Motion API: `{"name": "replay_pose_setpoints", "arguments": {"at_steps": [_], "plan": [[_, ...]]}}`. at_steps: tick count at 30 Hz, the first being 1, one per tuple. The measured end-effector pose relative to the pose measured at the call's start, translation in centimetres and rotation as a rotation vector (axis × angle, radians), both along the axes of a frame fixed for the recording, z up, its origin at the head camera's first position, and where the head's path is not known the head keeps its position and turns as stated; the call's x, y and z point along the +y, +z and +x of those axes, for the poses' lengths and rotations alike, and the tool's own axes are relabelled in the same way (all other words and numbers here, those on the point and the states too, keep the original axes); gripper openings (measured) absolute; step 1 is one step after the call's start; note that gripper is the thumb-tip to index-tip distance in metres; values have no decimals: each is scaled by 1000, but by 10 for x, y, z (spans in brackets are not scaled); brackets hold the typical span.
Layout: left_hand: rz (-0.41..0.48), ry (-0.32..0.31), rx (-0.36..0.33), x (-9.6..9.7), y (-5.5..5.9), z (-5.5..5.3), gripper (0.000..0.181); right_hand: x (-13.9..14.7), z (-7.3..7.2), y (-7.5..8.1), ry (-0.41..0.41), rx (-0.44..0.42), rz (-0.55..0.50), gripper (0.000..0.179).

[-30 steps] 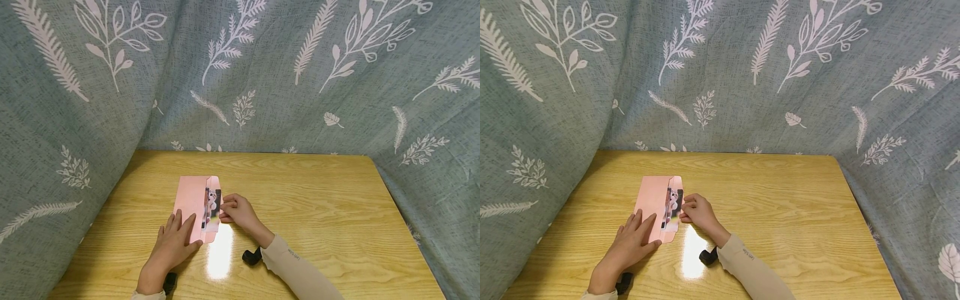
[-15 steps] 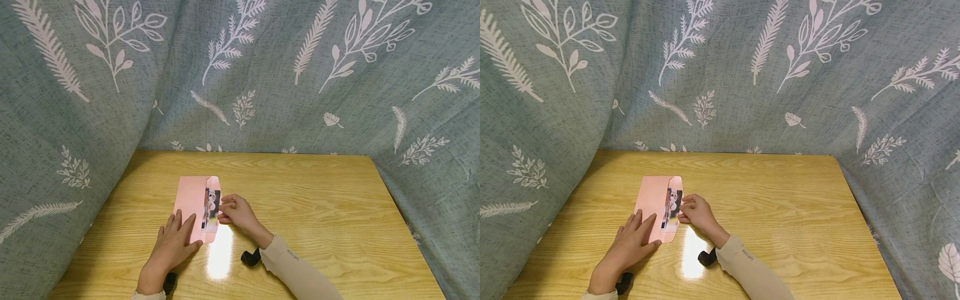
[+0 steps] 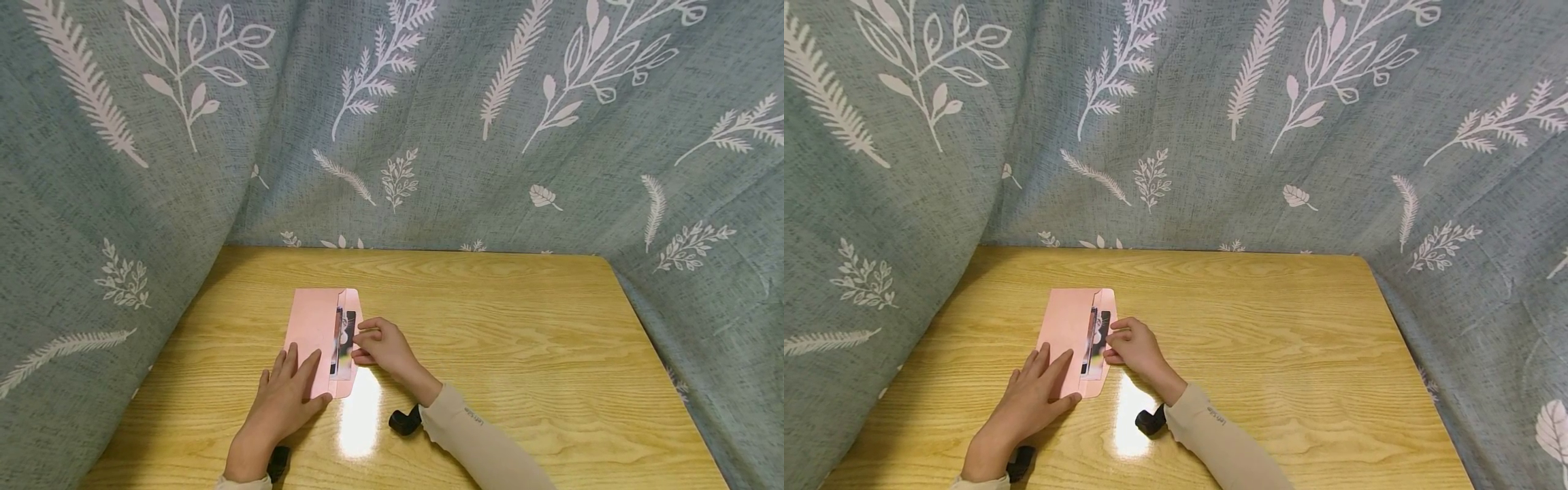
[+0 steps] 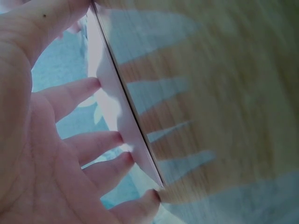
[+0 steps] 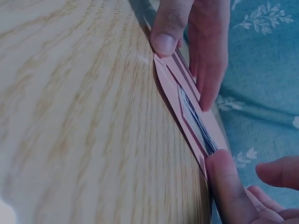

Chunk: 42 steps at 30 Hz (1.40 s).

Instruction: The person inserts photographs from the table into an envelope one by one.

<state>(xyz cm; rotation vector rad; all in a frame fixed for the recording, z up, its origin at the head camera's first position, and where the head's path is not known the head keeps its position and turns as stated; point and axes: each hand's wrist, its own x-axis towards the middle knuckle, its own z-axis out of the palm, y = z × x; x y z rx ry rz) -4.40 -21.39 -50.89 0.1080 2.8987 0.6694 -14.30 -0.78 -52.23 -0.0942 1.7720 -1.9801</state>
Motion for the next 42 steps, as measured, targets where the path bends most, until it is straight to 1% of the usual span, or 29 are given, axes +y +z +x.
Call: {"name": "replay_pose_setpoints", "arguments": {"at_steps": [4,10,14,21,29,32,39,42], "plan": [[5,-1,2,0,-1,-1,80,-3,-1,0,-1,4,-3,31],[0,-5,-3,-1,0,0,79,-8,-3,-2,7,9,1,31],[-7,-9,5,-1,0,0,79,-12,-4,-3,5,0,4,30],[-2,-11,14,-1,1,1,79,-17,-3,-2,-2,-2,8,28],[-6,-5,5,0,1,0,79,-23,-3,-3,-12,0,7,27],[-5,-7,2,0,1,0,79,-26,-3,-2,-13,11,16,27],[31,-5,2,1,2,1,80,-28,1,1,-11,29,55,26],[29,-9,-2,0,2,1,79,-29,3,1,-15,37,61,26]]}}
